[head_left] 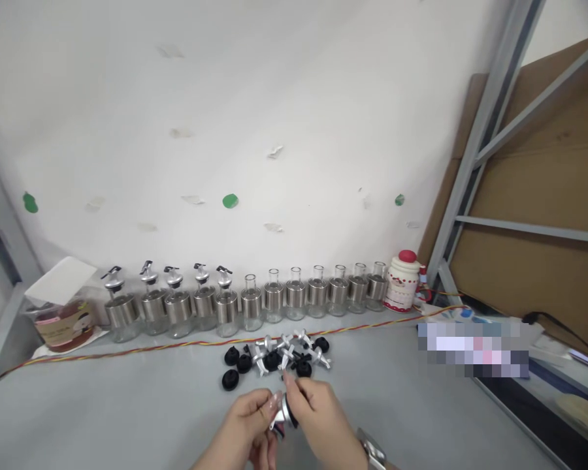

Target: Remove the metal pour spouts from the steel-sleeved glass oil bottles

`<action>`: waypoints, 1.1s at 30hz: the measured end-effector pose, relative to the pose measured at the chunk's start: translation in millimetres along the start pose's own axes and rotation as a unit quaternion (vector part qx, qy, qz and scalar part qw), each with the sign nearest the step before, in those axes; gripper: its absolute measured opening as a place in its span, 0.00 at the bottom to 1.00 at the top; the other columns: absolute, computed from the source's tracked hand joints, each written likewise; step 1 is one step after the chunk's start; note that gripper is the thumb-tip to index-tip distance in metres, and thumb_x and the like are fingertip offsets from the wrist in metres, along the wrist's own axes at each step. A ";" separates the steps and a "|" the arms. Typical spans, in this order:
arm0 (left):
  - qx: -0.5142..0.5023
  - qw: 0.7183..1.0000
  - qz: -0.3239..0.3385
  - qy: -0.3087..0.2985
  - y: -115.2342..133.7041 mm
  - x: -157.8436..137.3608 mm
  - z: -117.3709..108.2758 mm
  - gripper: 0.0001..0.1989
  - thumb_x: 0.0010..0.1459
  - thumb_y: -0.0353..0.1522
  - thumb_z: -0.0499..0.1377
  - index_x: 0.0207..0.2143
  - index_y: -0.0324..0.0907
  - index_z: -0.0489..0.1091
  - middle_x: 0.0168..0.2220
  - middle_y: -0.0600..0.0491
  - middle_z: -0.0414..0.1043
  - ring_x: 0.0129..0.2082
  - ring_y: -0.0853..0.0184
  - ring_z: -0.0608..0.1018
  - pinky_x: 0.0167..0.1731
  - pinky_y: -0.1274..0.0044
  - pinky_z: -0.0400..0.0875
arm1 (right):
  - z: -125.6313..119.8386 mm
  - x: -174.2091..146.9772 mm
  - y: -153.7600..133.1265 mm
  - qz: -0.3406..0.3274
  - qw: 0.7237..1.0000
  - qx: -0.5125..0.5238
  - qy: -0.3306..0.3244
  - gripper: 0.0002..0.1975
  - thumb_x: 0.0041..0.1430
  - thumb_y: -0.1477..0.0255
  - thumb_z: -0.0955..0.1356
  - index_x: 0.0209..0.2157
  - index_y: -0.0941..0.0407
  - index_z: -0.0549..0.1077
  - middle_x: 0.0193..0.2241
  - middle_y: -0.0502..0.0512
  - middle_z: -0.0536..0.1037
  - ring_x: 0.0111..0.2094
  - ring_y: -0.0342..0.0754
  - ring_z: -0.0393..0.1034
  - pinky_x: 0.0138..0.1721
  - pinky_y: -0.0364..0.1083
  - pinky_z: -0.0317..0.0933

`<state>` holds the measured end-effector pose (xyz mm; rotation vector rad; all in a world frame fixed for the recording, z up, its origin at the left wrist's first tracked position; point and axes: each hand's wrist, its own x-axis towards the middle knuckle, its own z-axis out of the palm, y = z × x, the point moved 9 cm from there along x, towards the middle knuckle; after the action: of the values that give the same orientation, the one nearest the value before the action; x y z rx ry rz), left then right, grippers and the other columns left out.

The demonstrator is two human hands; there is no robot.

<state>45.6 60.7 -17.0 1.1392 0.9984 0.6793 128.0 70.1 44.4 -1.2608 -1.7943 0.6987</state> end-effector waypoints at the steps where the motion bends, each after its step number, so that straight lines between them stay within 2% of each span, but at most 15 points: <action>1: -0.006 1.000 -0.011 -0.021 -1.0 -0.1 2.4 0.27 0.37 0.58 0.51 0.22 0.42 0.57 0.08 0.58 0.63 0.04 0.76 0.62 0.04 0.87 0.49 | -5.4 -3.6 -15.6 -0.081 0.996 -0.048 0.009 0.22 0.59 0.64 0.54 0.14 0.57 0.57 0.12 0.47 0.60 0.16 0.40 0.54 0.19 0.40 0.47; 3: 0.014 0.998 -0.022 -0.053 -3.0 -1.8 5.1 0.28 0.37 0.58 0.52 0.23 0.41 0.59 0.09 0.58 0.64 0.05 0.76 0.63 0.05 0.86 0.51 | -11.4 -14.0 -42.4 -0.222 0.966 -0.131 0.024 0.21 0.58 0.65 0.54 0.15 0.57 0.60 0.14 0.50 0.64 0.18 0.42 0.58 0.23 0.42 0.50; 5: 0.073 0.997 0.007 -0.025 0.1 -4.0 -2.2 0.26 0.41 0.57 0.49 0.23 0.42 0.58 0.09 0.58 0.62 0.06 0.74 0.64 0.07 0.85 0.53 | -13.4 -14.2 -46.8 -0.236 0.961 -0.145 0.018 0.20 0.59 0.64 0.54 0.17 0.57 0.62 0.15 0.52 0.66 0.20 0.43 0.60 0.24 0.42 0.51; 7: 0.184 0.975 0.101 0.068 15.6 -9.7 -17.7 0.21 0.50 0.52 0.45 0.22 0.44 0.57 0.11 0.58 0.63 0.09 0.72 0.66 0.11 0.83 0.57 | -6.6 -2.1 -22.9 -0.091 0.993 -0.065 -0.039 0.23 0.59 0.60 0.52 0.17 0.56 0.62 0.14 0.51 0.66 0.18 0.42 0.60 0.21 0.41 0.52; 8: 0.258 0.946 0.157 0.114 25.7 -15.2 -22.3 0.18 0.53 0.47 0.46 0.22 0.44 0.58 0.13 0.57 0.64 0.12 0.72 0.68 0.14 0.82 0.60 | 3.4 0.8 -4.7 0.015 0.996 0.004 -0.084 0.26 0.59 0.57 0.50 0.16 0.56 0.61 0.12 0.49 0.64 0.15 0.41 0.59 0.18 0.40 0.51; 10: 0.391 0.875 0.242 0.154 39.5 -25.2 -19.5 0.11 0.54 0.39 0.50 0.21 0.45 0.62 0.19 0.54 0.68 0.19 0.69 0.72 0.21 0.80 0.61 | 32.7 -7.3 24.6 0.213 0.947 0.157 -0.180 0.29 0.56 0.51 0.49 0.12 0.55 0.55 0.06 0.45 0.57 0.08 0.39 0.52 0.11 0.38 0.47; 12: 0.451 0.834 0.274 0.161 43.3 -29.3 -14.5 0.08 0.53 0.34 0.51 0.22 0.45 0.64 0.22 0.52 0.70 0.22 0.67 0.73 0.23 0.80 0.61 | 49.8 -13.9 34.5 0.305 0.893 0.267 -0.197 0.28 0.54 0.50 0.51 0.10 0.54 0.49 0.03 0.42 0.51 0.05 0.36 0.44 0.08 0.37 0.42; 13: 0.449 0.837 0.269 0.159 42.8 -28.8 -13.9 0.08 0.53 0.33 0.51 0.23 0.45 0.64 0.21 0.52 0.70 0.22 0.67 0.73 0.23 0.80 0.61 | 50.5 -12.4 36.7 0.315 0.886 0.292 -0.174 0.28 0.54 0.51 0.53 0.10 0.54 0.48 0.02 0.40 0.49 0.05 0.36 0.42 0.07 0.36 0.40; 15: 0.393 0.877 0.231 0.154 38.1 -24.5 -15.7 0.10 0.55 0.36 0.49 0.22 0.45 0.61 0.17 0.55 0.67 0.17 0.69 0.71 0.20 0.81 0.60 | 44.1 -7.9 40.5 0.309 0.900 0.284 -0.118 0.26 0.54 0.54 0.56 0.10 0.53 0.49 0.01 0.39 0.46 0.04 0.36 0.41 0.06 0.37 0.37; 19: 0.206 0.966 0.108 0.116 17.4 -11.3 -15.9 0.20 0.52 0.49 0.47 0.20 0.43 0.57 0.09 0.60 0.60 0.09 0.74 0.65 0.11 0.84 0.55 | 29.2 -3.2 34.5 0.251 0.945 0.185 -0.096 0.24 0.56 0.57 0.55 0.12 0.54 0.54 0.02 0.41 0.50 0.05 0.38 0.43 0.06 0.38 0.38; 22: 0.041 0.996 0.022 0.070 3.1 -5.4 -11.8 0.26 0.38 0.56 0.53 0.19 0.41 0.58 0.08 0.60 0.60 0.07 0.77 0.62 0.08 0.86 0.48 | 11.0 2.4 6.5 0.089 0.988 0.089 -0.090 0.24 0.58 0.58 0.53 0.12 0.54 0.53 0.07 0.44 0.54 0.10 0.38 0.49 0.12 0.39 0.43; 24: -0.073 0.997 -0.026 0.019 -1.1 -7.2 -4.0 0.27 0.31 0.54 0.60 0.19 0.38 0.61 0.10 0.58 0.64 0.08 0.79 0.62 0.08 0.87 0.49 | -1.3 -0.2 -21.5 -0.066 0.995 -0.006 -0.069 0.23 0.59 0.61 0.53 0.13 0.55 0.53 0.10 0.45 0.56 0.14 0.39 0.52 0.17 0.40 0.46; 27: -0.174 0.983 -0.054 -0.016 4.3 -18.4 1.5 0.20 0.33 0.43 0.66 0.18 0.34 0.66 0.13 0.54 0.67 0.10 0.79 0.66 0.11 0.88 0.55 | -10.8 -12.7 -50.4 -0.226 0.967 -0.117 -0.033 0.22 0.60 0.65 0.52 0.15 0.55 0.57 0.12 0.47 0.60 0.17 0.40 0.53 0.21 0.41 0.47; 30: -0.219 0.973 -0.071 0.001 8.2 -28.8 -1.1 0.13 0.36 0.36 0.67 0.18 0.35 0.68 0.13 0.55 0.67 0.12 0.78 0.68 0.13 0.88 0.59 | -15.3 -16.4 -57.3 -0.252 0.956 -0.146 -0.021 0.22 0.61 0.64 0.51 0.18 0.56 0.60 0.14 0.48 0.62 0.18 0.41 0.54 0.22 0.41 0.49; 33: -0.254 0.964 -0.081 0.013 10.5 -30.6 -2.3 0.11 0.36 0.33 0.67 0.17 0.36 0.68 0.12 0.58 0.65 0.12 0.79 0.68 0.16 0.89 0.62 | -13.7 -14.9 -59.4 -0.251 0.958 -0.129 -0.051 0.21 0.61 0.62 0.50 0.22 0.56 0.60 0.19 0.50 0.64 0.22 0.43 0.57 0.24 0.41 0.52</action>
<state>31.0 38.7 1.8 0.5930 0.8605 0.7636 113.3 35.4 94.6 -0.8748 -2.2281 0.2509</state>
